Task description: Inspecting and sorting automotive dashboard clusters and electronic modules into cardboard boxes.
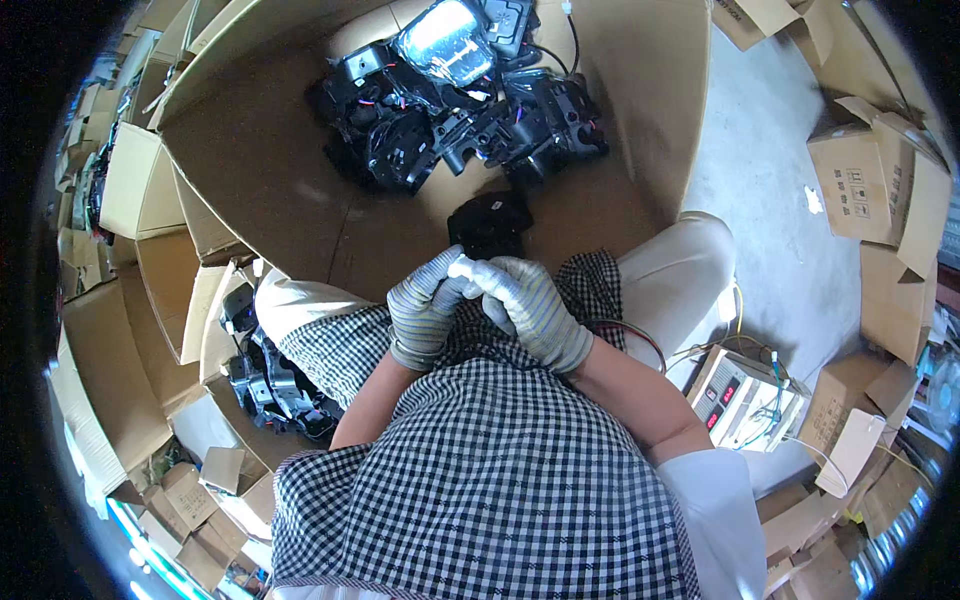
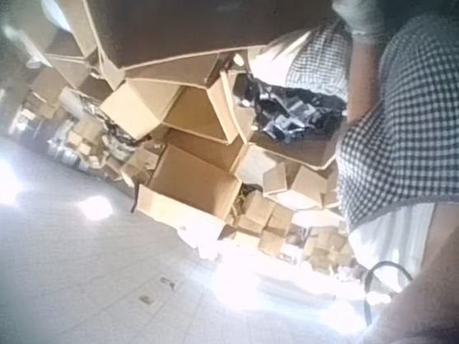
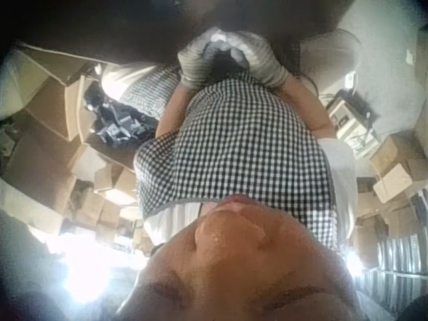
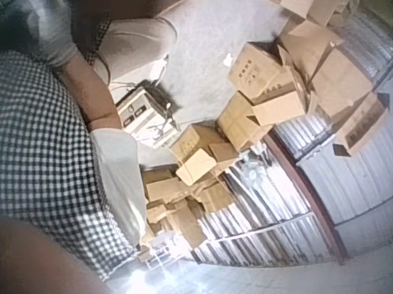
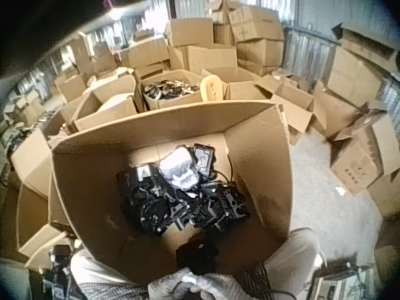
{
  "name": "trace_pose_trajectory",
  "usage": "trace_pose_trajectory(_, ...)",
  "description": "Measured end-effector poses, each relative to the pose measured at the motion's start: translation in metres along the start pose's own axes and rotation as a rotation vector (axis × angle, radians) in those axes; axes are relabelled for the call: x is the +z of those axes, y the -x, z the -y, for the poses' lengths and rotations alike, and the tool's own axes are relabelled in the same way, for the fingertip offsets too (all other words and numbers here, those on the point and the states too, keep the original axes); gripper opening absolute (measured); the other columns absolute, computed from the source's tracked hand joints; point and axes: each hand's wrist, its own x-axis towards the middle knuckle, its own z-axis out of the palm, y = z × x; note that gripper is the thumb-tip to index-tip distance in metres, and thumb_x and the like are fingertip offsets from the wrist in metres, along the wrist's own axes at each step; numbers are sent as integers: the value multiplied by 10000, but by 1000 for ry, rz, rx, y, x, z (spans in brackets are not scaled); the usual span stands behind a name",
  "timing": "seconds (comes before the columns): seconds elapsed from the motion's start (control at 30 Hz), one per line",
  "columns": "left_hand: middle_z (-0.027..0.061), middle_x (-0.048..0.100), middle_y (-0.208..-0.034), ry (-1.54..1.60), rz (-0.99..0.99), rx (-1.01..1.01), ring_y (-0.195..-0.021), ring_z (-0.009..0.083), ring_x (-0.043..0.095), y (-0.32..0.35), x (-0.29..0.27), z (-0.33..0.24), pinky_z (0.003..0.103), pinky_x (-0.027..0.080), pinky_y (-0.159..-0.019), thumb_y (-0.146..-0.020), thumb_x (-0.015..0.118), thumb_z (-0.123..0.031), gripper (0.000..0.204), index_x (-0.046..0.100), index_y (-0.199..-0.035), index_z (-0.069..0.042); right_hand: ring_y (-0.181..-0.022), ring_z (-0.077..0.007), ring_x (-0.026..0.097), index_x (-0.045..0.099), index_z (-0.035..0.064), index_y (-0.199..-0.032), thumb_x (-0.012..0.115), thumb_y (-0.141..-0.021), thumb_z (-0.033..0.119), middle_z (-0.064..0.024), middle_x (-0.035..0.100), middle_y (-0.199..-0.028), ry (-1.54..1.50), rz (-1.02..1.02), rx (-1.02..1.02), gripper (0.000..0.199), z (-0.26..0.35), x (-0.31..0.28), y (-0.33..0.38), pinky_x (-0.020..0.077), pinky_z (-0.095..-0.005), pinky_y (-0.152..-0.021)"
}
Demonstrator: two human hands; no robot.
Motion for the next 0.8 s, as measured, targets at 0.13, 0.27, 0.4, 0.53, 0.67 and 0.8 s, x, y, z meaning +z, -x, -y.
trace_pose_trajectory(0.13,125,692,-884,-358,133,341,-782,275,679,2,-8,-9,343,549,-680,-789,687,-98,292,661,-1077,-56,-418,-14,349,646,25,-839,552,-943,330,61,455,-525,-37,36,102,336,-5,-16,18,242,-185,-404)
trace_pose_trajectory(0.27,120,690,-874,-487,123,510,-726,280,674,8,-5,-5,364,550,-647,-760,675,-89,317,653,-1076,-82,-438,-23,364,643,28,-827,537,-954,329,54,449,-528,98,15,53,343,-13,-19,22,267,-191,-421)
trace_pose_trajectory(0.4,123,689,-855,-530,138,479,-704,274,670,7,-3,-9,362,546,-621,-797,667,-125,275,652,-1066,-69,-481,-28,375,641,24,-819,543,-955,326,40,471,-563,219,-148,-105,346,-12,-11,24,296,-206,-459)
trace_pose_trajectory(0.53,117,688,-834,-582,99,520,-678,268,666,10,-6,-8,355,542,-600,-804,666,-142,274,651,-1066,-61,-485,-27,376,644,22,-824,544,-958,310,47,467,-567,247,-183,-138,333,-24,-8,20,302,-212,-459)
trace_pose_trajectory(0.67,109,692,-824,-613,204,471,-671,267,670,8,-5,-14,350,543,-598,-791,682,-146,280,656,-1058,-67,-513,-77,509,669,28,-858,555,-948,299,-32,573,-601,505,-227,-290,308,-34,-12,15,404,-251,-503)
trace_pose_trajectory(0.8,106,695,-817,-514,188,424,-697,266,680,5,0,-12,344,547,-620,-767,707,-154,299,661,-1049,-68,-544,-114,558,678,31,-845,557,-944,313,-55,600,-622,586,-129,-209,322,-30,-24,9,447,-282,-539)
